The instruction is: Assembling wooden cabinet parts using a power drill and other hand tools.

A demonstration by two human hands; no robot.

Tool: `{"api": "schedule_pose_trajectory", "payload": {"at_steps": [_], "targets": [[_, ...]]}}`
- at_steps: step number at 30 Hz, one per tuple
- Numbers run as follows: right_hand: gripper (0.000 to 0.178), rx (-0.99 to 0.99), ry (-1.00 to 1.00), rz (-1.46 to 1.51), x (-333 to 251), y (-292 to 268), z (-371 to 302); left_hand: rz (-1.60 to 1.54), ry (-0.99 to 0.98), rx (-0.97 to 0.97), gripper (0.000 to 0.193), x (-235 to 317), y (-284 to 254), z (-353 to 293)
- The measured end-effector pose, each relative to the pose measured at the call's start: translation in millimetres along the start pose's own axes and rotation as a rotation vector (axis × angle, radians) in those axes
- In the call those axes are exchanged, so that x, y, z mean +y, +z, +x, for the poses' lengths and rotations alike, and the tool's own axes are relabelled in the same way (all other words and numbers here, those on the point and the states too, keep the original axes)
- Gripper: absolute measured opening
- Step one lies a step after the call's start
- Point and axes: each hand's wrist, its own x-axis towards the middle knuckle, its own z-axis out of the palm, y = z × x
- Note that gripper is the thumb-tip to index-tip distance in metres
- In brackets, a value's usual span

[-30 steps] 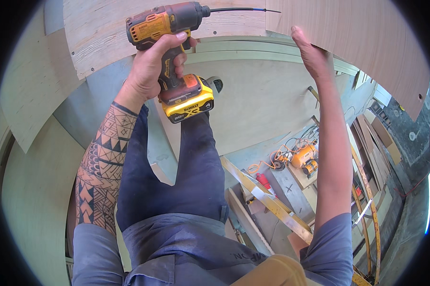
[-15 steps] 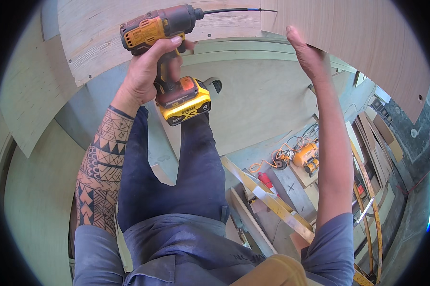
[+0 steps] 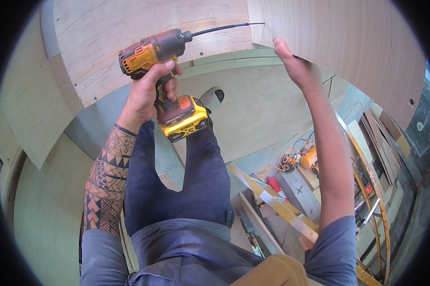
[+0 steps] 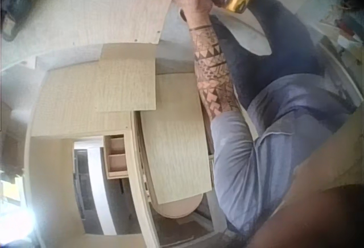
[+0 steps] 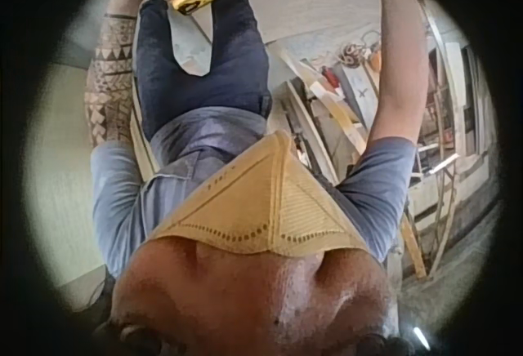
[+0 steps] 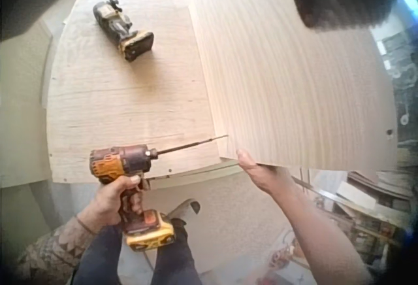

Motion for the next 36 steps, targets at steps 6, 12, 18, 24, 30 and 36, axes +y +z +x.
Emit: {"api": "schedule_pose_trajectory", "payload": {"at_steps": [6,12,18,24,30,36], "targets": [[0.045,0.04,-0.091,-0.043,-10.7,16.2,-20.6,-0.019,-0.008,-0.004,0.033,-12.1,-13.9,-16.0],[0.043,0.042,-0.099,-0.013,-15.8,21.1,-25.7,-0.04,-0.037,-0.004,0.033,-17.3,-15.2,-15.9],[0.041,0.085,-0.116,0.005,-18.4,22.6,-25.7,-0.05,-0.06,-0.012,0.035,-14.1,-10.7,-14.7],[0.047,0.088,-0.142,-0.105,-15.7,13.7,-32.4,-0.104,-0.102,-0.063,0.05,-12.7,-12.4,-20.4],[0.04,0.325,-0.412,-0.267,7.0,42.5,60.4,-0.191,-0.099,-0.113,0.053,-20.3,-11.7,-19.6],[0.04,0.484,-0.311,-0.061,54.8,49.0,91.2,-0.217,-0.167,-0.014,0.042,-27.9,-17.0,-16.4]]}}
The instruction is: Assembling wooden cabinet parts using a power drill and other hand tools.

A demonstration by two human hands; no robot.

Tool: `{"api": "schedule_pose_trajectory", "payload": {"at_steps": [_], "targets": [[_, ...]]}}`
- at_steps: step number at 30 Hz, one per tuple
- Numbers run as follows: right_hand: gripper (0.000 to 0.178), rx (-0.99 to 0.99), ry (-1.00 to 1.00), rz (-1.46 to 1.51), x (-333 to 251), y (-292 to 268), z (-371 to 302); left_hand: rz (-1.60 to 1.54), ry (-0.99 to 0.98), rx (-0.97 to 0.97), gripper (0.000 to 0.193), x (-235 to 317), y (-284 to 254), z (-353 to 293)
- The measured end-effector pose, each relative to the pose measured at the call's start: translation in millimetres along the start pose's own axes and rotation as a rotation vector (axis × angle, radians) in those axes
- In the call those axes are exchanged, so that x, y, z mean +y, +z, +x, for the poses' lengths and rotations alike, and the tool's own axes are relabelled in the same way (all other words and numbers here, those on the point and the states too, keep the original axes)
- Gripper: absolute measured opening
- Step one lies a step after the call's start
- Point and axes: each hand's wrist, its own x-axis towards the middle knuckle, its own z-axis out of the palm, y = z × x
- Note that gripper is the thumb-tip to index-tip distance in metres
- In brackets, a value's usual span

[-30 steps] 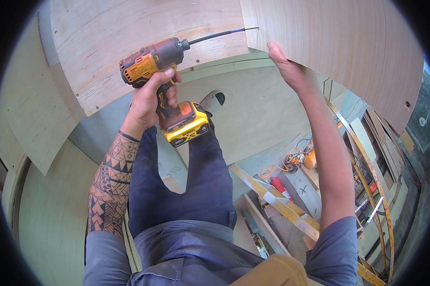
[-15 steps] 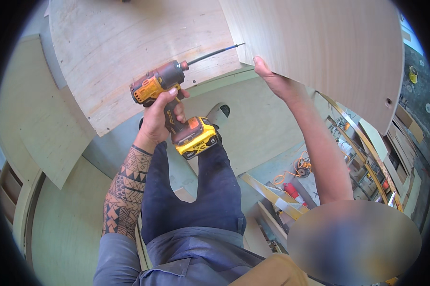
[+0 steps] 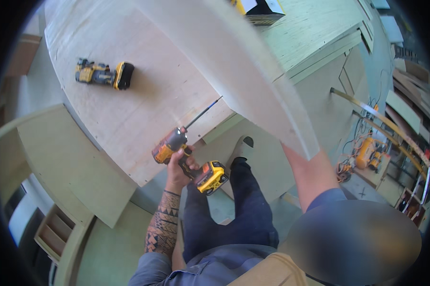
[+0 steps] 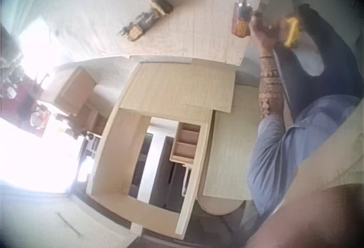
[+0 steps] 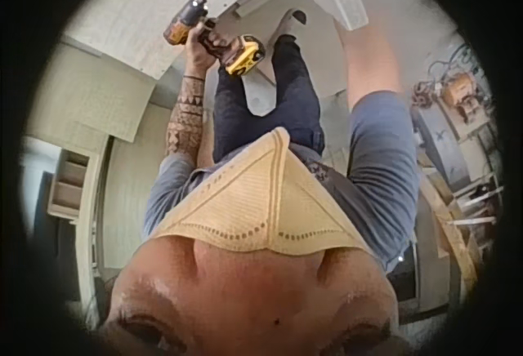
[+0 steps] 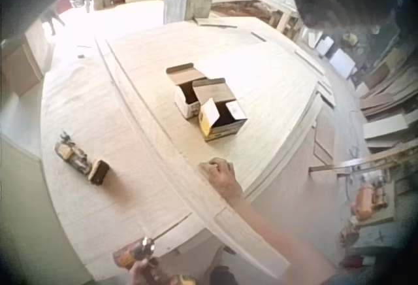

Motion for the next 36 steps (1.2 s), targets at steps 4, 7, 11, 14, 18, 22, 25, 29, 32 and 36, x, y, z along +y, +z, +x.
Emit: {"api": "schedule_pose_trajectory", "payload": {"at_steps": [4,7,11,14,18,22,25,29,32,36], "targets": [[0.046,-0.003,0.049,0.025,-41.0,-18.6,-1.3,0.028,0.016,0.044,0.042,5.0,1.8,-9.2],[0.05,-0.059,0.019,-0.035,-32.9,-16.4,-2.6,0.06,0.001,0.071,0.042,0.0,6.1,-7.5],[0.049,-0.08,0.015,-0.052,-31.9,-12.9,-0.4,0.037,-0.021,0.118,0.042,-2.4,2.6,-5.8],[0.049,-0.098,0.02,-0.043,-32.8,-13.8,-2.4,0.061,-0.011,0.152,0.041,-0.6,4.7,-7.1],[0.049,-0.094,0.03,-0.056,-30.9,-17.2,-4.2,0.086,-0.018,0.148,0.041,-0.3,9.1,-5.7],[0.049,-0.09,0.018,-0.077,-33.8,-16.0,-1.9,0.075,0.02,0.201,0.04,-4.3,15.6,-4.0],[0.049,-0.097,0.03,-0.064,-35.2,-14.7,-1.7,0.052,0.017,0.175,0.038,-4.9,15.6,-4.7],[0.049,-0.084,0.006,-0.062,-36.7,-13.7,-3.4,0.037,-0.039,0.14,0.037,-2.0,11.8,-3.9],[0.049,-0.08,0.019,-0.075,-37.6,-10.8,-6.0,0.044,-0.037,0.103,0.036,-2.1,7.9,-2.8],[0.049,-0.074,0.015,-0.085,-40.1,-7.0,-7.8,-0.011,-0.059,0.093,0.036,-1.1,8.3,-2.1]]}}
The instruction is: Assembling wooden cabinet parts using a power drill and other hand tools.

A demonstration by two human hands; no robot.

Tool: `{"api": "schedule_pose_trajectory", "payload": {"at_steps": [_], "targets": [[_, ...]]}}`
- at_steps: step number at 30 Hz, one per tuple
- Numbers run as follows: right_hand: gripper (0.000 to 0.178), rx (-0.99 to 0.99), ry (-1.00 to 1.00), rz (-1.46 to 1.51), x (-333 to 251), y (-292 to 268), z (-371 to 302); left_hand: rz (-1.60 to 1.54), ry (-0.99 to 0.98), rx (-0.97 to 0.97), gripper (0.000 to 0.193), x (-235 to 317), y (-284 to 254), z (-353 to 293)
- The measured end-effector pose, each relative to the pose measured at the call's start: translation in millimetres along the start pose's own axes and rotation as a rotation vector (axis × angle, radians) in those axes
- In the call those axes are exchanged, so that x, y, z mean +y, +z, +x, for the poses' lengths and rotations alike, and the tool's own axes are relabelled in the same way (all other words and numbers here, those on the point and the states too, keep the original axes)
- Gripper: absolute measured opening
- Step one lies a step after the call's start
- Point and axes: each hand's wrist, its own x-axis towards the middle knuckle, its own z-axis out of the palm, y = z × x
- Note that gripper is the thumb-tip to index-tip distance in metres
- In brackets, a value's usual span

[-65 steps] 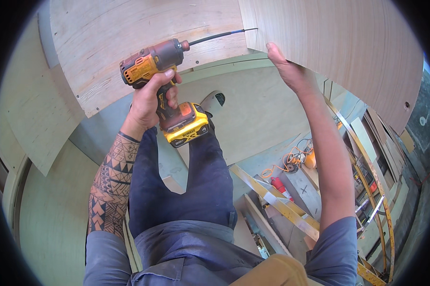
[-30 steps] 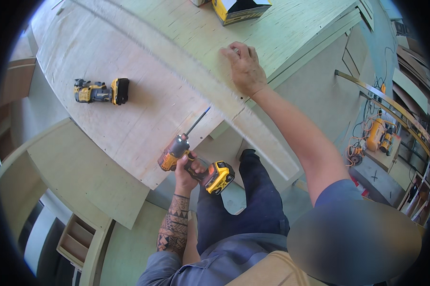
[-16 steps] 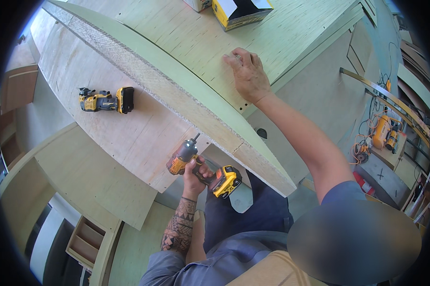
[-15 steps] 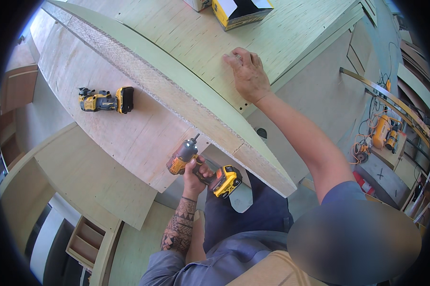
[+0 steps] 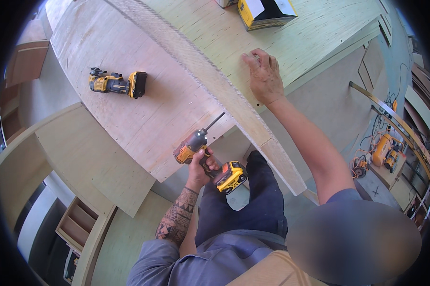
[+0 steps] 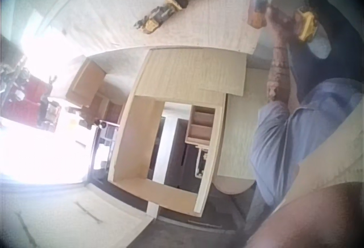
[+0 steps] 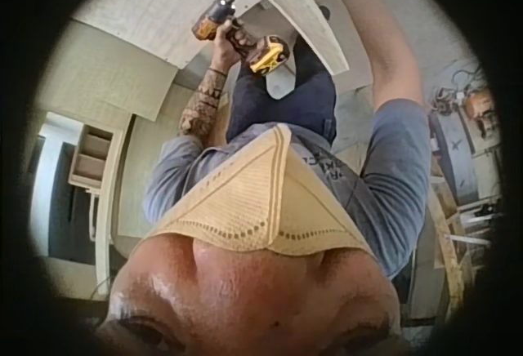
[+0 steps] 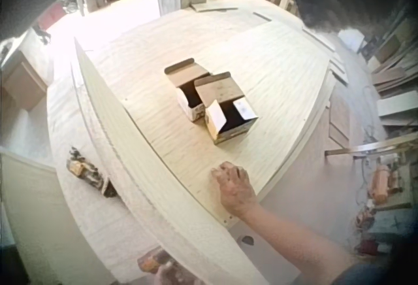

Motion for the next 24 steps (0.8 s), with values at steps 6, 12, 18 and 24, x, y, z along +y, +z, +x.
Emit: {"api": "schedule_pose_trajectory", "payload": {"at_steps": [6,12,18,24], "targets": [[0.049,0.005,0.01,-0.017,0.5,-0.4,-3.1,0.048,0.006,-0.002,0.036,3.5,14.5,-4.5],[0.044,0.02,-0.005,0.024,-0.7,-6.3,2.9,-0.038,-0.069,-0.021,0.041,4.9,16.0,-3.4],[0.037,0.043,0.025,0.107,4.4,-11.2,7.8,-0.006,-0.053,0.046,0.05,25.8,27.0,-29.8],[0.037,0.081,0.039,0.168,-2.2,-20.2,12.6,0.346,0.344,0.515,0.036,135.5,18.7,-119.6]]}}
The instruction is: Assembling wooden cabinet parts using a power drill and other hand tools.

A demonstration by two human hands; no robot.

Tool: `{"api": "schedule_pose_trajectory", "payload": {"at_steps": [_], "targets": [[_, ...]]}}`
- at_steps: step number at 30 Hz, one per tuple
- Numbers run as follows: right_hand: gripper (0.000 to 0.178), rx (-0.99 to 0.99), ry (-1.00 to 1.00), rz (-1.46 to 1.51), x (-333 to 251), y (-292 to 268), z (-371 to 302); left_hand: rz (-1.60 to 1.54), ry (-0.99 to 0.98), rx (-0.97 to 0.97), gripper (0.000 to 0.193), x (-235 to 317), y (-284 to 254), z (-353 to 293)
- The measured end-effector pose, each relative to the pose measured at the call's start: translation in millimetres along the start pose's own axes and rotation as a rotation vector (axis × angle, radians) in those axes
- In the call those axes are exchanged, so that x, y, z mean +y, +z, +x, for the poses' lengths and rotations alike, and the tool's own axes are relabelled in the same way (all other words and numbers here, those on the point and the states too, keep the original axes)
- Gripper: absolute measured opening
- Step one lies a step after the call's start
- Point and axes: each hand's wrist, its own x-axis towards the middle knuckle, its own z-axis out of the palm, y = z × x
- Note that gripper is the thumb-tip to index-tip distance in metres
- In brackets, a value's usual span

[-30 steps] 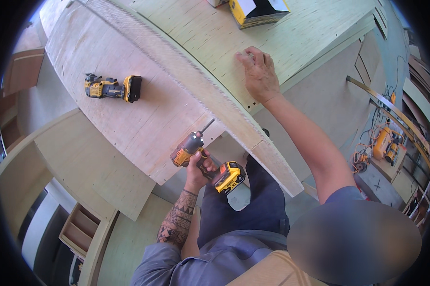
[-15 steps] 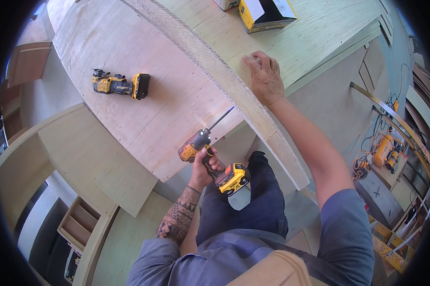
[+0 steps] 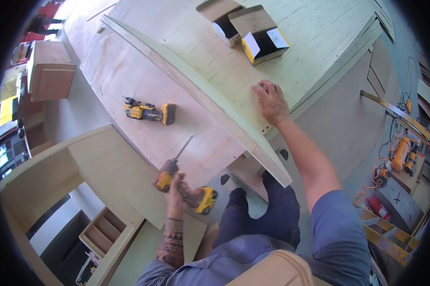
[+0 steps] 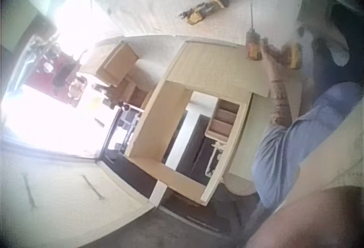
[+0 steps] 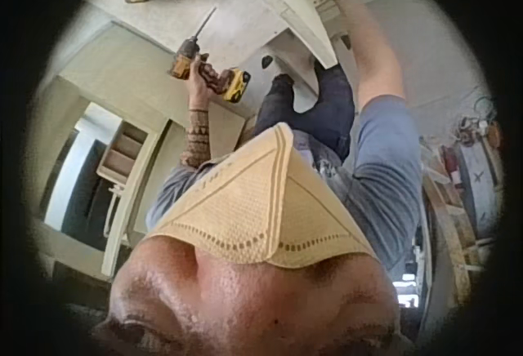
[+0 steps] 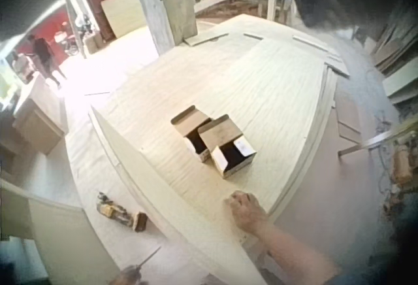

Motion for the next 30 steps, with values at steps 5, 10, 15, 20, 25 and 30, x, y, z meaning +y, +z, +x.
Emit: {"api": "schedule_pose_trajectory", "payload": {"at_steps": [5,10,15,20,25,30], "targets": [[0.038,-0.026,0.045,0.028,5.6,-5.8,-8.4,0.58,0.296,0.234,0.02,101.1,-26.3,5.7],[0.038,-0.015,0.051,0.06,4.5,-7.0,-9.8,0.899,0.28,0.182,0.023,139.2,5.1,22.7],[0.038,-0.015,0.015,0.082,0.0,-10.2,1.9,1.097,0.306,0.275,0.033,160.9,31.8,22.7],[0.023,0.326,0.303,0.443,36.8,-8.6,2.4,1.301,0.237,0.244,0.045,166.5,64.9,37.6],[0.019,0.32,0.15,-0.058,13.0,-53.0,124.5,1.346,0.369,0.313,0.047,162.7,47.8,25.8],[0.014,-0.32,0.172,-0.35,59.3,-36.8,174.0,1.309,0.288,0.266,0.047,168.7,63.5,23.9]]}}
